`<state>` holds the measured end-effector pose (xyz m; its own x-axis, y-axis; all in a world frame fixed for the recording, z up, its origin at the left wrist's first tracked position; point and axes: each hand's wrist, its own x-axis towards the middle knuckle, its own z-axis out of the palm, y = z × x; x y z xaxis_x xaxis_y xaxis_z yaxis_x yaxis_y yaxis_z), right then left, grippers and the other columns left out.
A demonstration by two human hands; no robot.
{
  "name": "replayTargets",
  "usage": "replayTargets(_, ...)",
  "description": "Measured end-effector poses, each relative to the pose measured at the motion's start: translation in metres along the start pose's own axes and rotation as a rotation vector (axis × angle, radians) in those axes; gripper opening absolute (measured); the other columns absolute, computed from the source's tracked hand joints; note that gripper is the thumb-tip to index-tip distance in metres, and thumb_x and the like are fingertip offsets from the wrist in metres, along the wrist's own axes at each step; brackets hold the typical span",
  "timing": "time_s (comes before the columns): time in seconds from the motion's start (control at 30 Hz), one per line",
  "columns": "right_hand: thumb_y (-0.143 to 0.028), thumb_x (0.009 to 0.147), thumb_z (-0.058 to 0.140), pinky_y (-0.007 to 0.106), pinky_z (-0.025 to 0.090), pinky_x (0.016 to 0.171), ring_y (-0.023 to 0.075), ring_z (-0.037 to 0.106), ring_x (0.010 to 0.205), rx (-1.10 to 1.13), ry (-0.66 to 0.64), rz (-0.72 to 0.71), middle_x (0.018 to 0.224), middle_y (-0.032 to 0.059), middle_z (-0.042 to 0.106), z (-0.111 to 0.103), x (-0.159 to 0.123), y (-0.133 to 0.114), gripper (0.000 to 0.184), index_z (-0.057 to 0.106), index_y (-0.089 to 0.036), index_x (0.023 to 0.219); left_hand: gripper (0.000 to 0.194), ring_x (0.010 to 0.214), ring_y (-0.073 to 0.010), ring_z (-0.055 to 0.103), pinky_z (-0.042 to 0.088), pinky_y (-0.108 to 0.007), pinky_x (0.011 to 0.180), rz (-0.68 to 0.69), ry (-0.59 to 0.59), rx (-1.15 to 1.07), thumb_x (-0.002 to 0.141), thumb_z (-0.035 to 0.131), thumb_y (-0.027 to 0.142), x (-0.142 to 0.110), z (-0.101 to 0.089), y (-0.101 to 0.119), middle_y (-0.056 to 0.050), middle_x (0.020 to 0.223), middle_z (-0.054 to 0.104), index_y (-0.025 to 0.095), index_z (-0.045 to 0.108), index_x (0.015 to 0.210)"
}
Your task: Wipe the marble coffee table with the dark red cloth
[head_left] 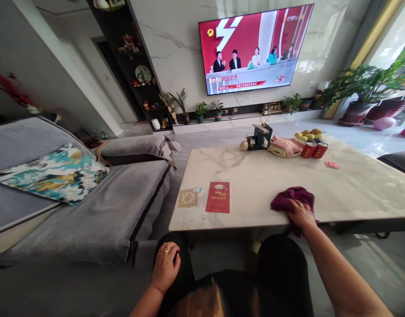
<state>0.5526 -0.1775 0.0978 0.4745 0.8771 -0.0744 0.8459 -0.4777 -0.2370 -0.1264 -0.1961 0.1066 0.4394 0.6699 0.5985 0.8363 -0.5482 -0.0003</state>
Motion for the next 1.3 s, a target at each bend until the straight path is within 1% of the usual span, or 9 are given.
replayTargets(0.17,-0.052,0.102,0.055,0.082,0.036,0.133,0.0501,0.029,0.179,0.046,0.020,0.149,0.192,0.0138,0.042,0.000,0.007,0.032,0.081,0.047,-0.037,0.182,0.018,0.101,-0.0288,0.078,0.067,-0.049,0.094,-0.030,-0.011,-0.010,0.099,0.058,0.010,-0.002,0.001,0.001,-0.005,0.103,0.075,0.026,0.067,0.101)
replayTargets(0.23,-0.058,0.101,0.054,0.090,0.032,0.131,0.0546,0.022,0.180,0.070,0.007,0.206,0.195,0.0113,0.037,0.001,0.007,0.022,0.083,0.047,-0.041,0.182,0.019,0.101,-0.0291,0.077,0.067,-0.048,0.093,-0.046,-0.016,-0.019,0.097,0.059,0.009,-0.003,0.002,0.001,-0.005,0.103,0.074,0.026,0.066,0.100)
replayTargets(0.33,-0.067,0.100,0.055,0.086,0.035,0.132,0.0542,0.022,0.181,0.080,-0.028,0.220,0.197,0.0088,0.033,0.003,0.002,-0.014,0.086,0.046,-0.042,0.182,0.018,0.101,-0.0297,0.076,0.066,-0.048,0.091,-0.064,-0.017,-0.040,0.097,0.060,0.009,-0.003,0.003,0.001,-0.005,0.101,0.073,0.026,0.066,0.099)
replayTargets(0.47,-0.066,0.102,0.058,0.076,0.037,0.136,0.0472,0.026,0.181,0.026,-0.078,0.043,0.195,0.0097,0.038,0.010,-0.018,-0.095,0.088,0.045,-0.036,0.183,0.019,0.101,-0.0304,0.075,0.065,-0.050,0.094,-0.078,-0.004,-0.072,0.098,0.060,0.009,-0.004,0.005,-0.001,-0.005,0.101,0.073,0.027,0.066,0.100)
replayTargets(0.67,-0.056,0.102,0.066,0.076,0.027,0.141,0.0487,0.019,0.182,0.013,-0.208,-0.278,0.196,0.0159,0.034,0.030,-0.059,-0.243,0.091,0.041,-0.028,0.185,0.019,0.101,-0.0292,0.076,0.065,-0.052,0.098,-0.088,0.010,-0.107,0.099,0.059,0.009,-0.009,0.008,-0.003,-0.004,0.102,0.073,0.027,0.067,0.100)
replayTargets(0.87,-0.067,0.085,0.092,0.072,0.022,0.145,0.0468,0.026,0.180,0.054,-0.340,-0.613,0.192,0.0108,0.044,0.059,-0.097,-0.379,0.105,0.053,-0.038,0.177,0.020,0.103,-0.0291,0.078,0.065,-0.049,0.095,-0.075,0.072,-0.125,0.102,0.058,0.012,-0.012,0.009,-0.009,-0.004,0.103,0.076,0.028,0.069,0.103)
replayTargets(1.03,-0.053,0.088,0.092,0.087,0.024,0.140,0.0509,0.024,0.180,0.058,-0.446,-0.958,0.193,0.0133,0.041,0.094,-0.124,-0.463,0.106,0.044,-0.038,0.181,0.020,0.103,-0.0274,0.079,0.065,-0.047,0.095,-0.062,0.104,-0.169,0.105,0.057,0.016,-0.014,0.012,-0.017,-0.004,0.106,0.079,0.029,0.073,0.105)
replayTargets(1.17,-0.050,0.094,0.084,0.085,0.022,0.142,0.0479,0.020,0.183,0.062,-0.463,-1.015,0.197,0.0117,0.033,0.100,-0.119,-0.478,0.101,0.039,-0.039,0.184,0.019,0.100,-0.0255,0.080,0.065,-0.045,0.095,-0.034,0.116,-0.158,0.105,0.059,0.017,-0.017,0.021,-0.024,-0.003,0.105,0.080,0.029,0.074,0.105)
replayTargets(1.3,-0.051,0.097,0.080,0.078,0.019,0.145,0.0427,0.020,0.183,0.096,-0.406,-0.796,0.197,0.0073,0.036,0.074,-0.074,-0.445,0.092,0.044,-0.041,0.181,0.018,0.094,-0.0251,0.081,0.066,-0.043,0.087,0.029,0.154,-0.107,0.106,0.058,0.020,-0.014,0.028,-0.031,-0.004,0.102,0.081,0.029,0.074,0.104)
